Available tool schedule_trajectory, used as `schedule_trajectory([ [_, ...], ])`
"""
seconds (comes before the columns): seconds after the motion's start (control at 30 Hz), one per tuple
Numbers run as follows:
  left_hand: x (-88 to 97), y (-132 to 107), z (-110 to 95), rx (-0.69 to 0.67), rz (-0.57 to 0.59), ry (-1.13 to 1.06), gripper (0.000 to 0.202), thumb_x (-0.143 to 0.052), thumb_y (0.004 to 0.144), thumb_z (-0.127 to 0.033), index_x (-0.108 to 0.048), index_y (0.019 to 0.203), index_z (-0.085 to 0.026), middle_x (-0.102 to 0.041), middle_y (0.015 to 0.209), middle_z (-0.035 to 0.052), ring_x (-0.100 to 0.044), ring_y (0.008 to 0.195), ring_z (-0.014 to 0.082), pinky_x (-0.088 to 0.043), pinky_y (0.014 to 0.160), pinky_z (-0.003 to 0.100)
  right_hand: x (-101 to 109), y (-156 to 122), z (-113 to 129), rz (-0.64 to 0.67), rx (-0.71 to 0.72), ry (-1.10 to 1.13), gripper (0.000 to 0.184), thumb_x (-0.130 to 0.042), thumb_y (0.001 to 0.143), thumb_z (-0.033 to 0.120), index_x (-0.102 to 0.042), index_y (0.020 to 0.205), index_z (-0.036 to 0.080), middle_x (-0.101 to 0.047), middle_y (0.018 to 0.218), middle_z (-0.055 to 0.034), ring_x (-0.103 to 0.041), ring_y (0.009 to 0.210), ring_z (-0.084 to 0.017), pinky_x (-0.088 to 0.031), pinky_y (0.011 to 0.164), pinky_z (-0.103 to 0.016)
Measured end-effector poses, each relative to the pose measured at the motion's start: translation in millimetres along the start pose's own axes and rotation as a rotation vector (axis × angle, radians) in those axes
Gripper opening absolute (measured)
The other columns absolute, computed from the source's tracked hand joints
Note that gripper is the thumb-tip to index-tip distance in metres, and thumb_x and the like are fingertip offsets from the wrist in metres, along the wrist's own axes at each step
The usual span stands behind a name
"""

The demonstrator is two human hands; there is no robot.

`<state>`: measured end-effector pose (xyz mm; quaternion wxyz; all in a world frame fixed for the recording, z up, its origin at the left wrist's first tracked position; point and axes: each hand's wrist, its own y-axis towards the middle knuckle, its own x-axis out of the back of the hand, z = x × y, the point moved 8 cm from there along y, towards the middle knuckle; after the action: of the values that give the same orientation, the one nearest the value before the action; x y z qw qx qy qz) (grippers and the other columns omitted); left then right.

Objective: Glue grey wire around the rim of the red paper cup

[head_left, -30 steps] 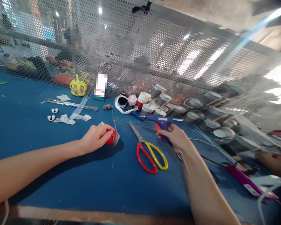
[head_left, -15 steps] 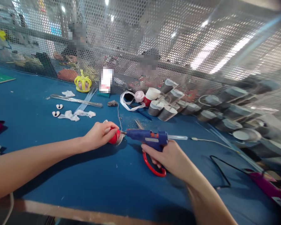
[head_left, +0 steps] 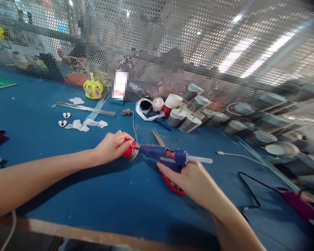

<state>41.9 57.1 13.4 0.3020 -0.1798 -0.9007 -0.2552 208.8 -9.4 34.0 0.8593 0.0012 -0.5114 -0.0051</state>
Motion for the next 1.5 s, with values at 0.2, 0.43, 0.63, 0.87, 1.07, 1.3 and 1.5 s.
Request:
schedule_trajectory([
  [0.2, 0.3, 0.6, 1.1, 0.006, -0.003, 0.003, 0.024, -0.042, 0.083, -0.025, -0.064, 0.089, -0.016, -0.07, 0.084, 0.0043, -0.062, 0.075, 0.0156, -0.046, 0.068, 0.026, 7.8, 0.7, 7.8, -0.111, 0.097, -0.09, 0.02, -0.05, 0.071, 0.036, -0.057, 0.067, 0.019, -0.051, 0.049, 0.0014, -0.041, 0.042, -0.011, -0.036, 0.043, -0.024],
  [0.43, -1.0, -0.1, 2.2, -0.002, 0.0, -0.008, 0.024, -0.042, 0.083, -0.026, -0.064, 0.089, -0.016, -0.07, 0.084, 0.0035, -0.062, 0.074, 0.0151, -0.046, 0.068, 0.025, 6.4, -3.2, 13.9, -0.093, 0.162, -0.09, 0.023, -0.048, 0.074, 0.04, -0.052, 0.061, 0.021, -0.046, 0.042, 0.0039, -0.038, 0.04, -0.011, -0.034, 0.042, -0.025],
  [0.63, -0.8, 0.1, 0.7, -0.003, 0.0, -0.006, 0.024, -0.042, 0.083, -0.025, -0.064, 0.089, -0.016, -0.07, 0.084, 0.0038, -0.062, 0.074, 0.0153, -0.047, 0.068, 0.026, 5.4, -5.9, 18.3, -0.088, 0.198, -0.088, 0.024, -0.047, 0.075, 0.038, -0.045, 0.057, 0.022, -0.05, 0.05, 0.0015, -0.042, 0.047, -0.012, -0.036, 0.047, -0.025],
  [0.87, -1.3, -1.7, -1.6, -0.03, 0.001, 0.007, 0.023, -0.043, 0.084, -0.024, -0.063, 0.089, -0.016, -0.07, 0.085, 0.0038, -0.062, 0.075, 0.0155, -0.047, 0.069, 0.026, 6.5, -2.3, 13.1, -0.109, 0.173, -0.085, 0.023, -0.048, 0.074, 0.039, -0.046, 0.058, 0.023, -0.046, 0.048, 0.002, -0.042, 0.046, -0.013, -0.035, 0.046, -0.025],
  [1.07, -3.2, -3.2, -5.0, -0.11, 0.007, -0.01, 0.023, -0.042, 0.086, -0.025, -0.063, 0.091, -0.017, -0.07, 0.085, 0.0032, -0.063, 0.074, 0.0134, -0.046, 0.069, 0.023, 6.0, 2.4, 8.9, -0.069, 0.112, 0.014, 0.019, -0.046, 0.074, 0.035, -0.052, 0.063, 0.021, -0.046, 0.048, 0.0023, -0.038, 0.043, -0.012, -0.035, 0.043, -0.024],
  [1.3, -2.5, -3.4, -6.2, -0.123, 0.0, 0.026, 0.023, -0.042, 0.086, -0.024, -0.063, 0.09, -0.017, -0.07, 0.084, 0.0033, -0.063, 0.072, 0.0132, -0.046, 0.068, 0.024, 10.1, -0.3, 14.2, -0.071, 0.134, 0.024, 0.018, -0.049, 0.072, 0.033, -0.053, 0.059, 0.021, -0.051, 0.051, 0.0006, -0.039, 0.044, -0.011, -0.038, 0.043, -0.024],
  [1.5, -2.8, -5.4, -8.3, -0.165, -0.009, -0.014, 0.021, -0.044, 0.085, -0.023, -0.063, 0.093, -0.017, -0.07, 0.083, 0.004, -0.063, 0.07, 0.013, -0.047, 0.067, 0.023, 13.7, 4.9, 17.1, -0.072, 0.127, 0.009, 0.018, -0.05, 0.07, 0.031, -0.058, 0.059, 0.02, -0.048, 0.043, 0.0012, -0.038, 0.041, -0.011, -0.038, 0.043, -0.024],
])
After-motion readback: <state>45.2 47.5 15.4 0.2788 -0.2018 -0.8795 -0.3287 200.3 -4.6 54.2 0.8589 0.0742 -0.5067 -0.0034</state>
